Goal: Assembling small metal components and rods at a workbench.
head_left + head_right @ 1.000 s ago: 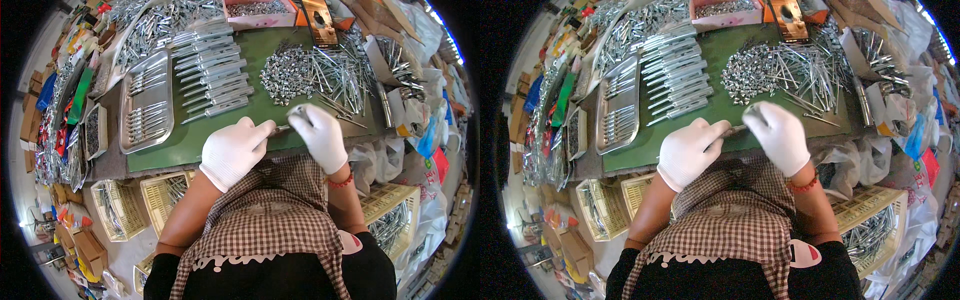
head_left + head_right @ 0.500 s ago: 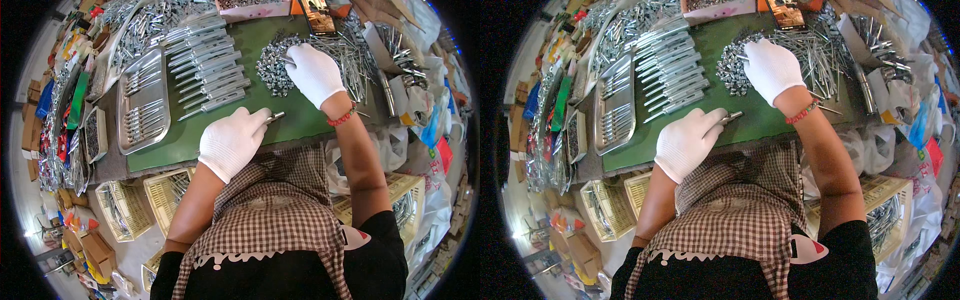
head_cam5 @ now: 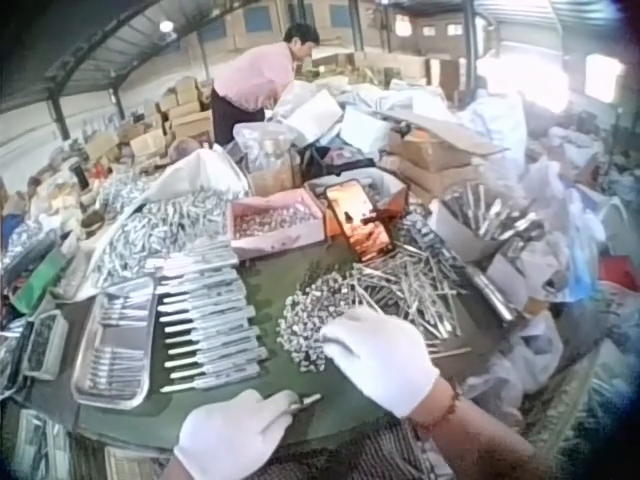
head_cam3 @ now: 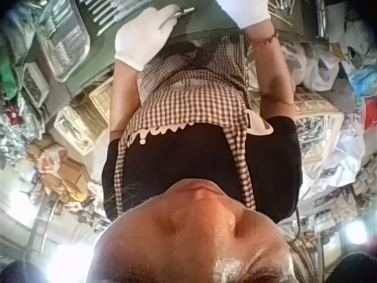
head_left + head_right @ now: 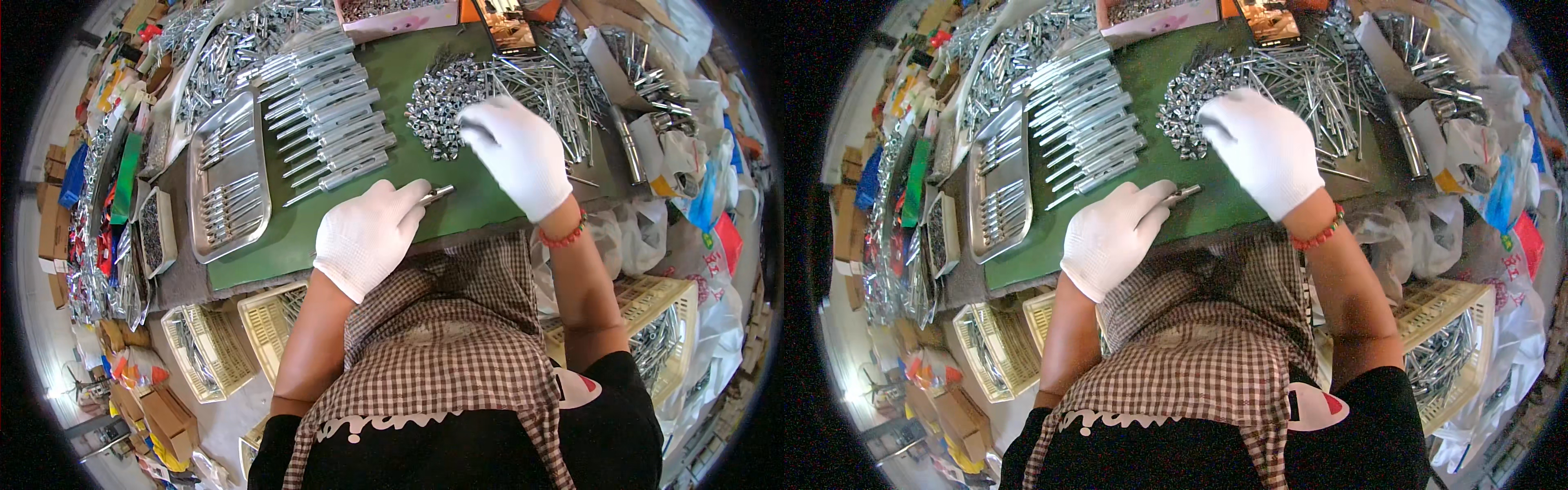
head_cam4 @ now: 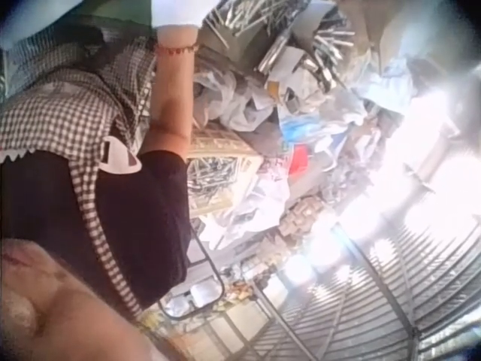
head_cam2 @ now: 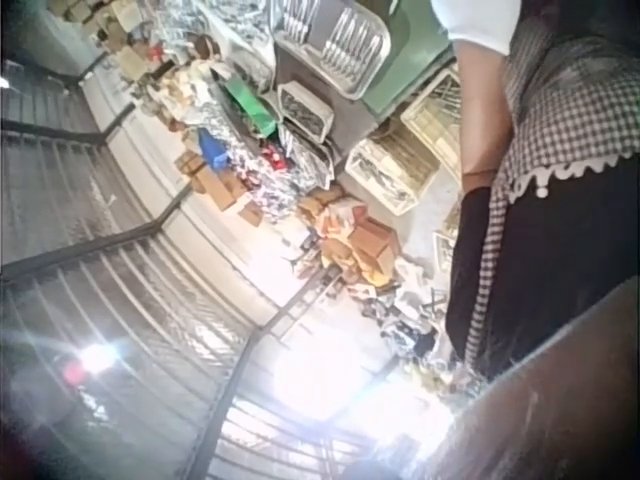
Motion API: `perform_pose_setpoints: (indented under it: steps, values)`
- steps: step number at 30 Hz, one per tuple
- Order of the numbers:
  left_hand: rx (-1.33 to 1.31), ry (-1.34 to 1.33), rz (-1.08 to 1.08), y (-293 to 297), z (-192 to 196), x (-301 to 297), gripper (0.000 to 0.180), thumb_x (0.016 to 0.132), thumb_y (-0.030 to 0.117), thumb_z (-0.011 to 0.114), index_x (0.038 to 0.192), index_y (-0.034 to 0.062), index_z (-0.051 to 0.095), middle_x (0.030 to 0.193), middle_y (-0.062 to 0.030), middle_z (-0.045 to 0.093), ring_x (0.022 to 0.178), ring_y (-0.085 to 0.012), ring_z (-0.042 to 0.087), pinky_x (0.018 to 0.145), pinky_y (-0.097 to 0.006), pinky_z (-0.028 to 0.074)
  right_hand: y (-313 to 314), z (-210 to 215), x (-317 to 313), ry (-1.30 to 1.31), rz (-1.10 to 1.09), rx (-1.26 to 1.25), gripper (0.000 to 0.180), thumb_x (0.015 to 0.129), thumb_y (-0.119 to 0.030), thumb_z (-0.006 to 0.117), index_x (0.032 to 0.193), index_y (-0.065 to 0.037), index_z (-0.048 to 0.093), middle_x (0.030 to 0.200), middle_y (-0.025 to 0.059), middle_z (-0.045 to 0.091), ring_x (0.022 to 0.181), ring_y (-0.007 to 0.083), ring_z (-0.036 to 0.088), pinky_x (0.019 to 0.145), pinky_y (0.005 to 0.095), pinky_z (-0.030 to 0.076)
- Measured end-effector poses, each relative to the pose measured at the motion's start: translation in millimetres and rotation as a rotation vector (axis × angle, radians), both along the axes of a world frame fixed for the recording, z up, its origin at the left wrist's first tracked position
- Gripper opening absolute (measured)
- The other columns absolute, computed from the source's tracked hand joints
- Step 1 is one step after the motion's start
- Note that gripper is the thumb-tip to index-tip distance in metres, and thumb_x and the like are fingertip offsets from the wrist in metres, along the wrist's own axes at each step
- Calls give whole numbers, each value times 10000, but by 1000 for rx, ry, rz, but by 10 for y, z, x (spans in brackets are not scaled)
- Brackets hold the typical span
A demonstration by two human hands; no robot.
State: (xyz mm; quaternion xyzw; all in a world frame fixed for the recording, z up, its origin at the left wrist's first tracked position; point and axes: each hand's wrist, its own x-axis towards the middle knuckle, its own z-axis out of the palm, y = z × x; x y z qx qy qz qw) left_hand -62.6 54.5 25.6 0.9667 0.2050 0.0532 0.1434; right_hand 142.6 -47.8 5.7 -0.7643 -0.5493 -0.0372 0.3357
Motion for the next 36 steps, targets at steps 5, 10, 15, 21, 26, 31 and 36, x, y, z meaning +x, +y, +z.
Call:
perform_pose_setpoints:
  steps: [5, 10, 15, 21, 26, 31, 36]
  values:
    - [-28, 3, -1, 21, -13, -13, 217, 930, 259, 587, 1121, 198, 673, 820, -97, 604, 741, -316, 646, 661, -420, 524, -170, 3, -237, 21, 227, -186, 134, 839, -205, 682, 929, -108, 705, 910, 85, 623, 828, 298, 644, 720, 401, 518]
    - [-46, -62, -51, 79, 18, -23, 230, 903, 244, 622, 1117, 193, 691, 866, -77, 625, 782, -294, 645, 682, -380, 517, -287, -59, -269, 52, 183, -166, 127, 841, -206, 691, 912, -101, 680, 878, 97, 587, 783, 306, 632, 693, 417, 507]
    - [210, -253, -25, 156, -80, -16, 236, 807, 82, 693, 1037, 130, 721, 893, -74, 640, 882, -296, 610, 783, -411, 486, -563, 2, -176, 207, -43, -225, 140, 867, -178, 678, 939, -61, 653, 875, 135, 655, 796, 331, 649, 702, 400, 512]
    - [-115, -595, -49, -396, -134, 346, 163, 871, 106, 680, 1026, 85, 726, 934, -117, 677, 836, -298, 641, 776, -367, 506, -818, -38, -129, 468, -358, 55, 202, 875, -174, 696, 1017, -47, 628, 814, 140, 669, 706, 268, 659, 675, 356, 519]
    - [-1390, -529, 154, -663, -201, 789, 445, 1035, 325, 540, 1241, -67, 570, 963, -105, 656, 681, -133, 594, 635, -276, 510, -854, -67, -320, 643, -471, 349, 191, 857, -85, 724, 1010, -26, 625, 754, 59, 624, 641, 97, 551, 637, 264, 491]
    - [-1609, -446, 226, -767, -193, 940, 325, 1028, 273, 564, 1129, -34, 599, 825, -40, 614, 632, -99, 588, 565, -247, 519, -938, -73, -344, 948, -481, 542, 136, 860, 12, 682, 980, -22, 628, 760, 10, 621, 675, 49, 558, 625, 220, 475]
    - [-1626, -538, 267, -793, -234, 994, 278, 1019, 276, 574, 1085, 6, 592, 824, -27, 602, 655, -95, 594, 574, -246, 526, -919, -142, -353, 715, -437, 466, 122, 863, 11, 685, 968, -23, 633, 788, 25, 634, 676, 60, 565, 638, 225, 483]
